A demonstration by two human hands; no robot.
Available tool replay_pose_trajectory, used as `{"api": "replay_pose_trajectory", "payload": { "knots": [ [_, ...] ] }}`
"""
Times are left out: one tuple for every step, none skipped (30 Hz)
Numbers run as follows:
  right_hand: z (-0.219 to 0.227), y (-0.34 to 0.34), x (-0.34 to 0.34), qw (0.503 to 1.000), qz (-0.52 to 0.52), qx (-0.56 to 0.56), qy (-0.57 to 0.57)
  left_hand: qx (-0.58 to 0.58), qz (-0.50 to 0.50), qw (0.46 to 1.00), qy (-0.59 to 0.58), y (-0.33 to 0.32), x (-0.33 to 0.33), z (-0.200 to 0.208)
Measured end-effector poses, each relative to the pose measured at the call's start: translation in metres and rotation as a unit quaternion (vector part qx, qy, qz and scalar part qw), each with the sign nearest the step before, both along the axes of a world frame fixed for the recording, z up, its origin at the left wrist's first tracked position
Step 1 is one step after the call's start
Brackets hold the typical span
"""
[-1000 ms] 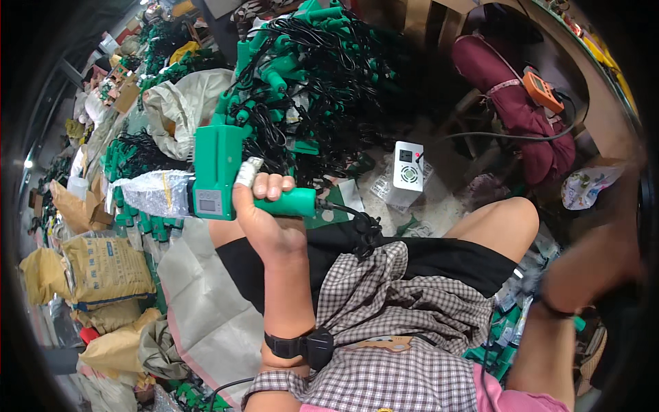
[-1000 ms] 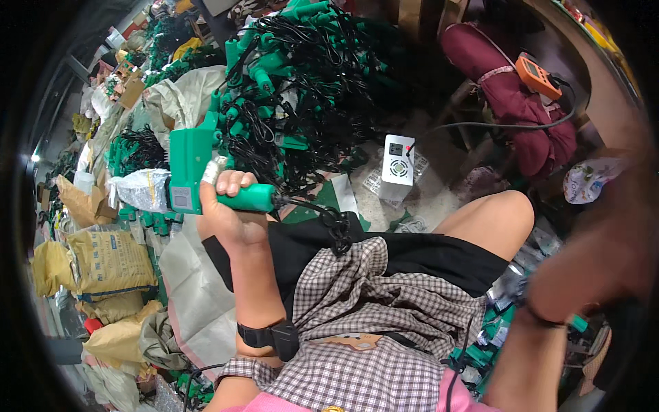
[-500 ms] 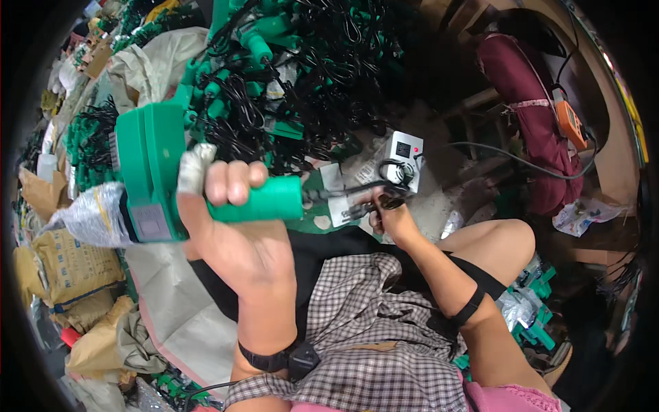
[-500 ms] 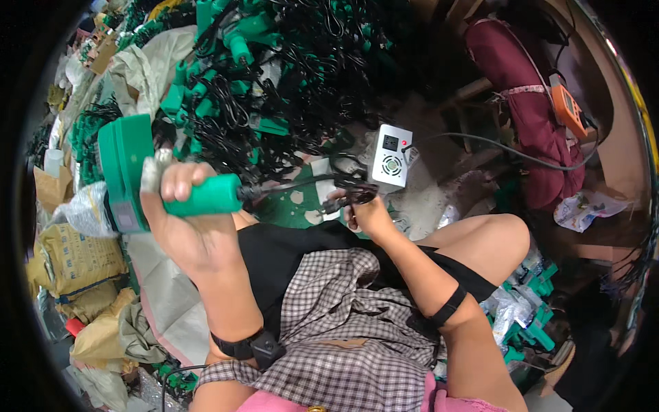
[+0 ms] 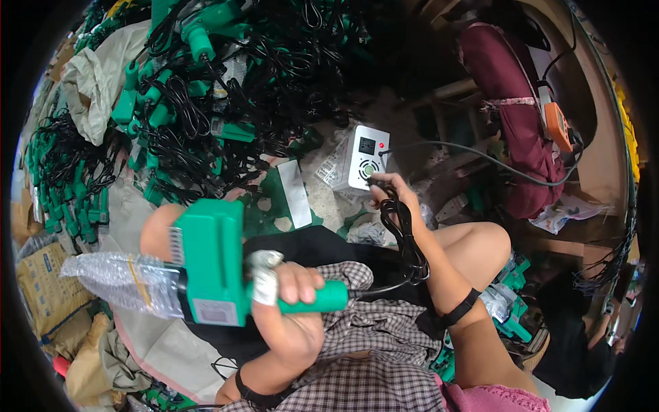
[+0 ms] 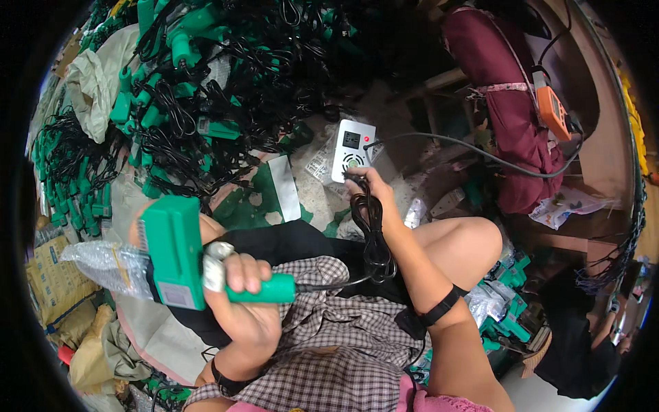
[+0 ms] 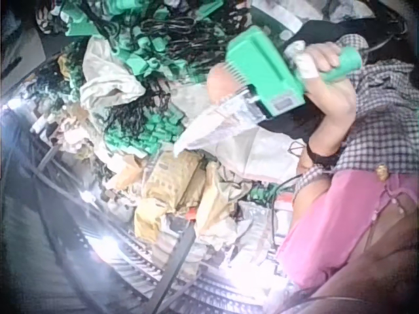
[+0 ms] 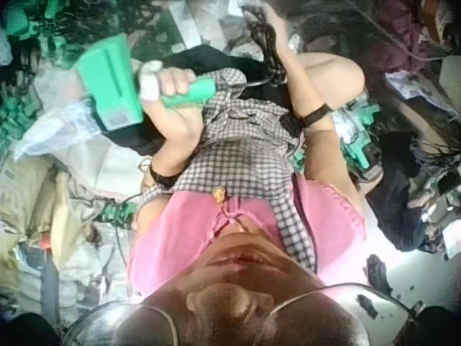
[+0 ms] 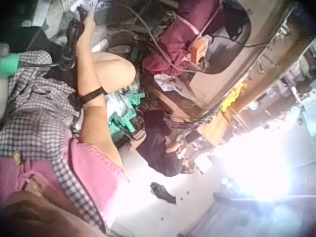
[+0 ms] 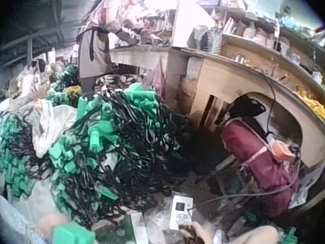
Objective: The worker is assembling and testing green electronic components, likely spray guns or related devices, by connecting wires and checking them with a digital meter.
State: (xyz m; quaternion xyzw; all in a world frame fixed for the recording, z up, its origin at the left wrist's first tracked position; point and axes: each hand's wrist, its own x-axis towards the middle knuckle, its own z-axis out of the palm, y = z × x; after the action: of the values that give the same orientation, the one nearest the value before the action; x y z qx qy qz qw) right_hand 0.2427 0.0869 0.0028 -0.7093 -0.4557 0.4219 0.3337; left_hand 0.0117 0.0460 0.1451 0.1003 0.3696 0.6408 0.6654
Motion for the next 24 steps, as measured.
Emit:
{"api": "replay_pose_trajectory", "payload": {
  "knots": [
    [-0.002,0.004,0.006,1.000,0.001,-0.001,-0.001,0.031,-0.038,0.999,0.014,-0.010,0.002,-0.004],
    [-0.005,0.011,0.013,0.990,0.031,0.056,-0.124,0.061,-0.075,0.995,0.028,-0.019,0.004,-0.010],
    [-0.009,0.019,0.018,0.961,0.062,0.112,-0.243,0.049,-0.103,0.993,0.041,-0.027,0.006,-0.013],
    [-0.014,0.025,0.027,0.953,0.074,0.153,-0.250,0.050,-0.112,0.992,0.030,-0.033,0.010,-0.019],
    [-0.015,0.035,0.024,0.952,0.047,0.130,-0.273,0.033,-0.125,0.991,0.035,-0.033,0.015,-0.015],
    [-0.016,0.046,0.021,0.949,0.021,0.106,-0.296,0.015,-0.137,0.990,0.040,-0.030,0.020,-0.012],
    [-0.029,0.057,0.028,0.955,0.008,0.101,-0.280,0.054,-0.135,0.989,0.040,-0.028,0.024,-0.018],
    [-0.038,0.068,0.033,0.959,-0.004,0.095,-0.265,0.042,-0.110,0.993,-0.008,-0.027,0.033,-0.022],
    [-0.047,0.075,0.037,0.966,-0.047,0.112,-0.228,0.032,-0.095,0.995,0.000,-0.025,0.040,-0.024],
    [-0.048,0.082,0.033,0.968,-0.044,0.172,-0.178,0.022,-0.079,0.997,0.010,-0.022,0.044,-0.026],
    [-0.049,0.089,0.030,0.965,-0.058,0.165,-0.196,0.053,-0.066,0.996,-0.018,-0.021,0.047,-0.035],
    [-0.050,0.096,0.029,0.961,-0.072,0.158,-0.214,0.068,-0.092,0.990,0.087,-0.019,0.049,-0.039],
    [-0.050,0.101,0.026,0.962,-0.070,0.157,-0.213,0.052,-0.072,0.994,0.064,-0.019,0.052,-0.044],
    [-0.050,0.104,0.024,0.977,-0.079,0.109,-0.164,0.037,-0.052,0.997,0.041,-0.018,0.054,-0.051],
    [-0.050,0.108,0.023,0.988,-0.088,0.059,-0.115,0.034,-0.051,0.997,0.041,-0.020,0.051,-0.062],
    [-0.050,0.111,0.029,0.992,-0.100,0.009,-0.071,0.038,-0.050,0.994,0.093,-0.023,0.048,-0.074],
    [-0.082,0.103,0.076,0.975,-0.050,0.163,-0.144,0.052,-0.064,0.989,0.126,-0.022,0.056,-0.074],
    [-0.085,0.105,0.068,0.977,-0.044,0.156,-0.141,0.044,-0.060,0.989,0.128,-0.019,0.053,-0.080],
    [-0.077,0.109,0.052,0.991,-0.047,0.116,-0.042,0.009,-0.062,0.992,0.112,-0.017,0.048,-0.083],
    [-0.068,0.110,0.047,0.994,-0.056,0.076,0.049,-0.022,-0.070,0.993,0.087,-0.013,0.046,-0.080],
    [-0.063,0.117,0.046,0.995,-0.013,0.098,0.022,-0.082,-0.072,0.993,0.032,-0.008,0.046,-0.075],
    [-0.059,0.120,0.050,0.995,-0.013,0.094,0.019,-0.086,-0.073,0.993,0.028,-0.006,0.045,-0.077],
    [-0.055,0.122,0.055,0.997,0.031,0.077,-0.003,-0.072,-0.089,0.993,-0.007,-0.005,0.043,-0.079],
    [-0.053,0.124,0.057,0.995,0.075,0.059,-0.025,-0.058,-0.104,0.992,-0.043,-0.004,0.041,-0.082]
  ]
}}
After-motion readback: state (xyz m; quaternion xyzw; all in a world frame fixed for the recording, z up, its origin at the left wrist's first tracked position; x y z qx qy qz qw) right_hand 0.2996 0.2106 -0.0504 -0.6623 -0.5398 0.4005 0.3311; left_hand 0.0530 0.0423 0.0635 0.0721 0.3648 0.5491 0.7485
